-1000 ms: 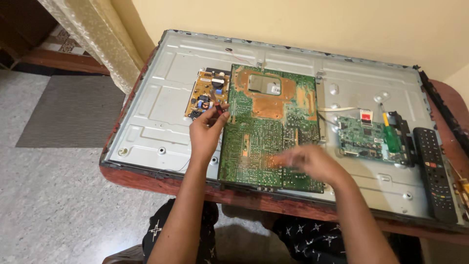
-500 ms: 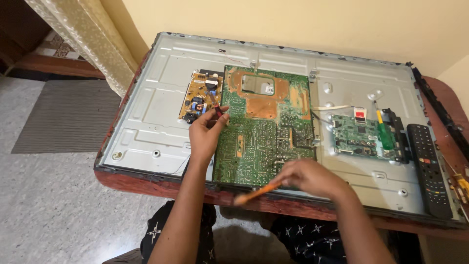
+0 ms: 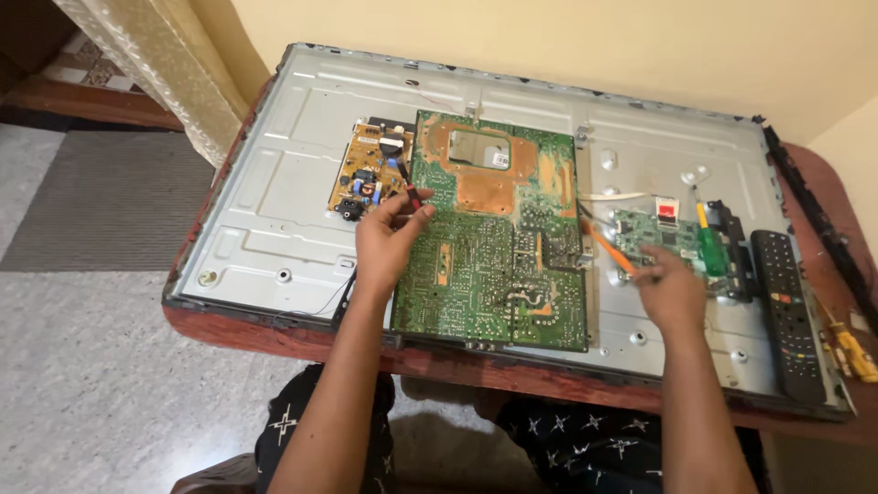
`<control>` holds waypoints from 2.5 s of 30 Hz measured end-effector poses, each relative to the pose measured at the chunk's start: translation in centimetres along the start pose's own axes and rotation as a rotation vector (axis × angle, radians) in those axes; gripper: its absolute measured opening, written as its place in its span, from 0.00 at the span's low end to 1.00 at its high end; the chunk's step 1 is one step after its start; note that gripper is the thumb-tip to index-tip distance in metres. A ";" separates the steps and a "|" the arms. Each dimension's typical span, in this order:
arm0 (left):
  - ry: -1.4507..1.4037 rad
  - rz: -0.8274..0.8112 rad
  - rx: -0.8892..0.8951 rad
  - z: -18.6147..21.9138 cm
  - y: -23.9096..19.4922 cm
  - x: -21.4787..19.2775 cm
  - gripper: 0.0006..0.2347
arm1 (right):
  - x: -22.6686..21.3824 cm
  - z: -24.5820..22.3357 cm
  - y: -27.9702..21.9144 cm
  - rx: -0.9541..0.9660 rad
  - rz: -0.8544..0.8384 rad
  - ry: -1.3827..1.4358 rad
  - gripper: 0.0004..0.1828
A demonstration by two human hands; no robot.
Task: The person uses a small brush to clean a green circuit board placed on a disassembled TV chassis. They repeatedly brush different areas of the board, occasionally switching to a larger orange brush, and continue scrubbing the same regions throughout the clip.
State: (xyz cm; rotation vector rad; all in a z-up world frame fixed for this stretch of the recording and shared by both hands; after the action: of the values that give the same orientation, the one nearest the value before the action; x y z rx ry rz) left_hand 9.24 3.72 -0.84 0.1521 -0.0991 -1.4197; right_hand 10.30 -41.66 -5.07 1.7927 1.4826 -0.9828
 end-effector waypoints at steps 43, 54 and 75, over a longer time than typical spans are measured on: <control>0.665 -0.194 -0.345 -3.9 -1.1 -2.4 0.23 | 10.5 -27.2 -6.7 -0.472 -0.025 -0.010 0.12; 0.706 -0.190 -0.330 -3.6 -1.3 -2.5 0.23 | 12.8 -24.7 -4.5 -0.608 -0.121 0.401 0.22; 0.720 -0.175 -0.324 -3.2 -1.5 -2.5 0.24 | 9.3 -28.0 -6.9 -0.636 0.074 -0.037 0.10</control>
State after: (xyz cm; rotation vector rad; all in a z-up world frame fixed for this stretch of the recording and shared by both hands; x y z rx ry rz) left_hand 7.91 6.15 -4.15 0.3997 0.7477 -1.4569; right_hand 9.00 -12.32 2.26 1.3426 1.4773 -0.4264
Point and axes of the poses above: each hand's wrist, its own y-axis towards the middle knuckle, its own x-axis out of the palm, z = x × y, the point moved 9 cm from there along y, towards the middle knuckle, and after that the axes turned 6 degrees about -z, right-handed, at the moved point
